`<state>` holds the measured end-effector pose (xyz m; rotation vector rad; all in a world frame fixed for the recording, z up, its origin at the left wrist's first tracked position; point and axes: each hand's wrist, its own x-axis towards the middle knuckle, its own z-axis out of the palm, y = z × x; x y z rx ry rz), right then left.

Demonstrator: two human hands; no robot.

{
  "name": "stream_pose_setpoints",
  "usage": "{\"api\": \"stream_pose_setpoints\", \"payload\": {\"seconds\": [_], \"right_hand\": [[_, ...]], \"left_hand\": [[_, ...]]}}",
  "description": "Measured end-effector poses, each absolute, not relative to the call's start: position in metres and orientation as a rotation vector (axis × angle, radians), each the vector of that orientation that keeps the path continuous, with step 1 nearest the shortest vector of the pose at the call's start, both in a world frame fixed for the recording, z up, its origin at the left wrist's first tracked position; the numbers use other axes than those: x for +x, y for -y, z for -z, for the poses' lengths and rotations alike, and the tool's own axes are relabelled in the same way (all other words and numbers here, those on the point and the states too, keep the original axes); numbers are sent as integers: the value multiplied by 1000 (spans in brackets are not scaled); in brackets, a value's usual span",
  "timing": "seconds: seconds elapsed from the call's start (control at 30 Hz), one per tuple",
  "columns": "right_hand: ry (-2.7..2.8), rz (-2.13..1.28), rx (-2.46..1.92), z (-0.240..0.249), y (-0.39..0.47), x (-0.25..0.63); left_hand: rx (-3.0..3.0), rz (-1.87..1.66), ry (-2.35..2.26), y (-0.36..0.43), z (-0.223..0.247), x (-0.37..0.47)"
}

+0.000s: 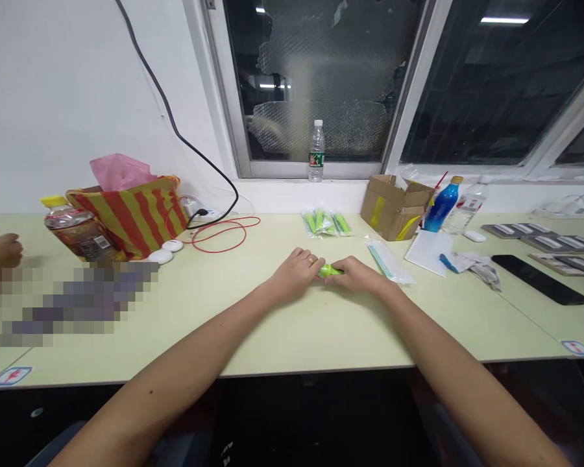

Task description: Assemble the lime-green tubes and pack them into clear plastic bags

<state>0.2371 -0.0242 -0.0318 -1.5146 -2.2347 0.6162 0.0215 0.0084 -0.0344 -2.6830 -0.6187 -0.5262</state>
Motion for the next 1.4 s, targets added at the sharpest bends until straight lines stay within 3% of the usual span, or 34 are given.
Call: {"api": "stream_pose_setpoints", "payload": {"seconds": [0.2, 0.27, 0.5, 0.6, 0.73, 1.03, 1.3, 1.4], "right_hand": [[2085, -1346, -1333, 22, 27, 250], [2114, -1343, -1350, 19, 29, 248], [2323, 216, -1664, 22, 31, 215], [2467, 468, -1601, 30, 30, 205], [2561, 422, -1629, 37, 26, 206], [2389, -368, -1551, 35, 28, 228], [1945, -1806, -1136, 25, 23, 254], [1844, -2061, -1076, 27, 22, 260]], "left_hand": [[-2579, 619, 461, -7, 35, 23], [-2593, 634, 473, -7, 35, 23], [-2746, 620, 865, -13, 38, 19], [-2821, 557, 1009, -11, 38, 16], [-2871, 504, 986, -8, 35, 13], [-2693, 427, 674, -5, 32, 19], [-2493, 535, 433, 4, 32, 25], [-2497, 549, 427, 8, 31, 27]]}}
